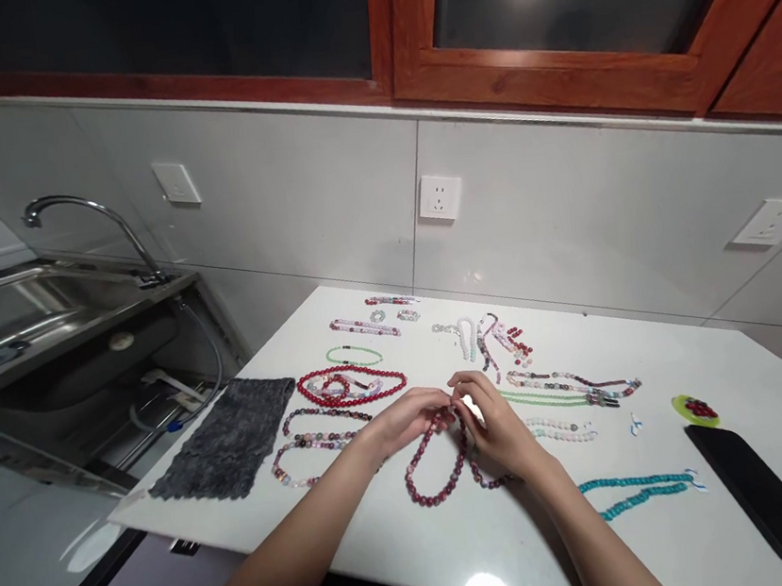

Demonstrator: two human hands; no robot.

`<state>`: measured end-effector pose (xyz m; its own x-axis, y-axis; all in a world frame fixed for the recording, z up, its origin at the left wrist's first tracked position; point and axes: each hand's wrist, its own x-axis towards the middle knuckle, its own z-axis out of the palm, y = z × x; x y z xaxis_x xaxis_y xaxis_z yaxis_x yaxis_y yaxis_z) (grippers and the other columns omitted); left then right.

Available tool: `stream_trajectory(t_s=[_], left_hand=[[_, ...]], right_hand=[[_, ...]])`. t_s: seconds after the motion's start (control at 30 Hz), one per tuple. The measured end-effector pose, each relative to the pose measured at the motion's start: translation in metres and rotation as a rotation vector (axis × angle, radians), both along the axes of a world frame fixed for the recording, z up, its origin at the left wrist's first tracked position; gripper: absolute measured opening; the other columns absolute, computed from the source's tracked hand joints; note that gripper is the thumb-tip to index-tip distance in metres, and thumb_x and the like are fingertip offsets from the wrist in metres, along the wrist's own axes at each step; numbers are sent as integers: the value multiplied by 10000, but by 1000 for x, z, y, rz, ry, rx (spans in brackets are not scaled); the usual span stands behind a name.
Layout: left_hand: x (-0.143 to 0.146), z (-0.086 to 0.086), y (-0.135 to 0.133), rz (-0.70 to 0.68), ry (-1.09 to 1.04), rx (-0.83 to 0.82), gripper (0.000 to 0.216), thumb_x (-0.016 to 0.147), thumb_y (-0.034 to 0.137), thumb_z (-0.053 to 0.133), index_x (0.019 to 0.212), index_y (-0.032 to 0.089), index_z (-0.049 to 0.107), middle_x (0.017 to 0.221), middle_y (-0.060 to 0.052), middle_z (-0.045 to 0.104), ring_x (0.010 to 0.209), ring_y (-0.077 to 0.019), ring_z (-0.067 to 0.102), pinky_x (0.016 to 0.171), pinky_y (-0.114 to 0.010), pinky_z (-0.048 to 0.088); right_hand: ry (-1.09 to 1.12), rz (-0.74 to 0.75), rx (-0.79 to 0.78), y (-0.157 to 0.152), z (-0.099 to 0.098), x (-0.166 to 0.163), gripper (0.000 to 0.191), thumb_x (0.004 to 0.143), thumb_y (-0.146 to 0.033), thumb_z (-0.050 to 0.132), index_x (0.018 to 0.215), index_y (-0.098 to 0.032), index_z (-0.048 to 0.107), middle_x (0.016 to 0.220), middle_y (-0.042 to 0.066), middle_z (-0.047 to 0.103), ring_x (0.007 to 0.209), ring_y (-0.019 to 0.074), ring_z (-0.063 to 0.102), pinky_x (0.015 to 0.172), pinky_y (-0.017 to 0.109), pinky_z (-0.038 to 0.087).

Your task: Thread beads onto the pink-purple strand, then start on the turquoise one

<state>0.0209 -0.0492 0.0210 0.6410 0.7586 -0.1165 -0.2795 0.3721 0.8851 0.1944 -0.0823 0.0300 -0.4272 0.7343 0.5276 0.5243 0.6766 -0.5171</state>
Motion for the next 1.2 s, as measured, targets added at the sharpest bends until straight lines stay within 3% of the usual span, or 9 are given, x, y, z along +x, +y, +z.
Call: stream_trajectory(t_s=[0.2,0.37,0.67,1.0,1.2], left_hand=[[-11,5,1,-140,129,34,186,756,318,662,844,159,704,814,-74,590,699,-142,475,568,-247,338],[-16,0,4,-165,180,50,270,742,371,691,906,157,703,818,-70,595,667,-122,475,570,-234,352],[-17,-8,7,-144,258,140,287,725,419,702,844,158,711,774,-60,589,603,-108,441,544,-249,317],[-17,0,5,-144,207,67,249,745,371,681,851,145,681,730,-24,500,573,-83,362,510,-235,272],[-14,11,3,-130,238,79,235,714,361,675,812,147,659,743,-12,491,579,-80,352,503,-231,262]], right_hand=[[2,29,-65,1,-3,1,199,894,-89,346,895,-206,507,859,58,524,806,188,486,727,324,424],[6,4,-72,1,-5,2,212,836,-53,355,852,-205,502,824,42,516,742,172,448,673,296,387],[-28,-13,-109,1,-5,4,175,895,-119,346,844,-210,486,814,31,506,729,165,454,667,283,375],[10,-21,-134,1,-3,2,171,900,-121,346,850,-210,484,844,38,514,760,173,473,701,292,391],[90,74,-114,2,-1,-1,184,922,-117,353,922,-207,513,945,71,540,883,193,505,779,320,412]])
